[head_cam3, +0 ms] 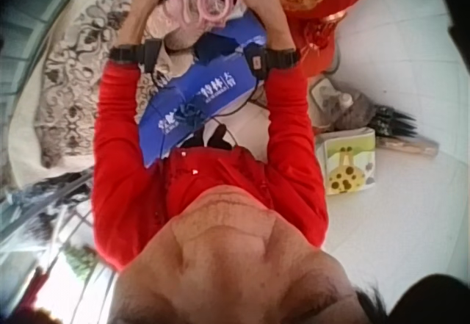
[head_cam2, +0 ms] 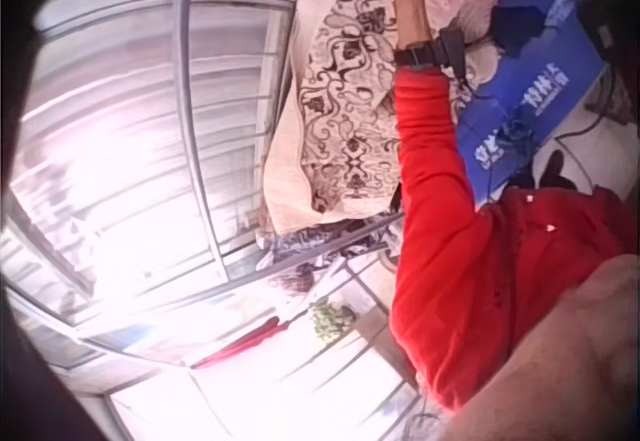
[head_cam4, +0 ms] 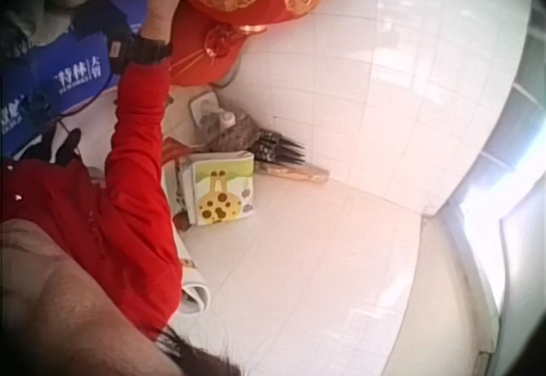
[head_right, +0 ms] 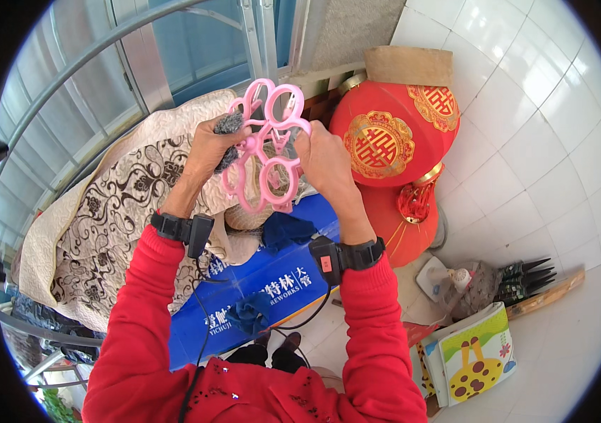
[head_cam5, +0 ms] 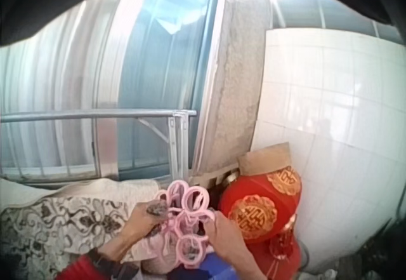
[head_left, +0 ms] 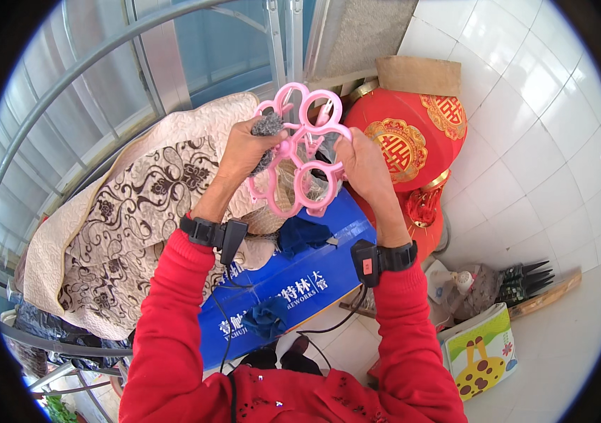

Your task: The person removes pink plastic hangers from a metal drying rack, then uses a blue cloth and a small brush to wipe and scrub the window frame and glass. They repeatedly wipe the same areas with the cloth and brush, then place the cloth back on the rack.

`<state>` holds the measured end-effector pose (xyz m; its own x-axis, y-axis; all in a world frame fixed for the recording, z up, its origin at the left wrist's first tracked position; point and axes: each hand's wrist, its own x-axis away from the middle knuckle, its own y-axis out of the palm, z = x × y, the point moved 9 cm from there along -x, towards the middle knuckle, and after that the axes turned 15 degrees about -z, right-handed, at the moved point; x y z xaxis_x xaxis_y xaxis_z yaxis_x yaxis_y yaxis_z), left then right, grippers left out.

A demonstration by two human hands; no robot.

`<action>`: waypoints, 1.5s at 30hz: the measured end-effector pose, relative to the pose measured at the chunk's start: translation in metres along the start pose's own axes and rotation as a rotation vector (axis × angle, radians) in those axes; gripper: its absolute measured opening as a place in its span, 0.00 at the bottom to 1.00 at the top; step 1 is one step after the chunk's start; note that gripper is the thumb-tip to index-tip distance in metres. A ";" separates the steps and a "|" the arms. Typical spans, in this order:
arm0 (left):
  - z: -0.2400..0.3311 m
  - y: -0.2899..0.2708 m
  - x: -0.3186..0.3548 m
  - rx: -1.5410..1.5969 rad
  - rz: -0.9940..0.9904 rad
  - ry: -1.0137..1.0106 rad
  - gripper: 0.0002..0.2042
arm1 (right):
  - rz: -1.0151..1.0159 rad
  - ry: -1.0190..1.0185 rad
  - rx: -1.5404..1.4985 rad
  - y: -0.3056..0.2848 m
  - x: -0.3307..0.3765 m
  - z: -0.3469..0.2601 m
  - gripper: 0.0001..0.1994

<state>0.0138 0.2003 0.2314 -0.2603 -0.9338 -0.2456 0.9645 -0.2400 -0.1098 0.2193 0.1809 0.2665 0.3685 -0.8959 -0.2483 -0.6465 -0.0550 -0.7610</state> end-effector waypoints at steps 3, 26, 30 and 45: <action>0.008 0.002 0.004 -0.050 0.043 0.038 0.09 | 0.065 0.091 0.119 -0.005 0.005 -0.003 0.15; -0.033 -0.008 0.035 0.358 0.261 0.106 0.10 | 0.074 -0.394 0.028 0.029 0.086 -0.090 0.18; -0.037 -0.004 0.037 0.438 0.200 0.093 0.08 | 0.069 -0.221 -0.667 0.029 0.079 -0.029 0.17; -0.038 0.042 0.050 0.472 0.009 -0.135 0.13 | 0.116 -0.161 -1.153 0.043 0.042 0.029 0.07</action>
<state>0.0395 0.1539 0.1780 -0.2737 -0.9551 -0.1138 0.8895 -0.2964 0.3478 0.2264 0.1539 0.2065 0.2948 -0.8599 -0.4167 -0.8745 -0.4185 0.2451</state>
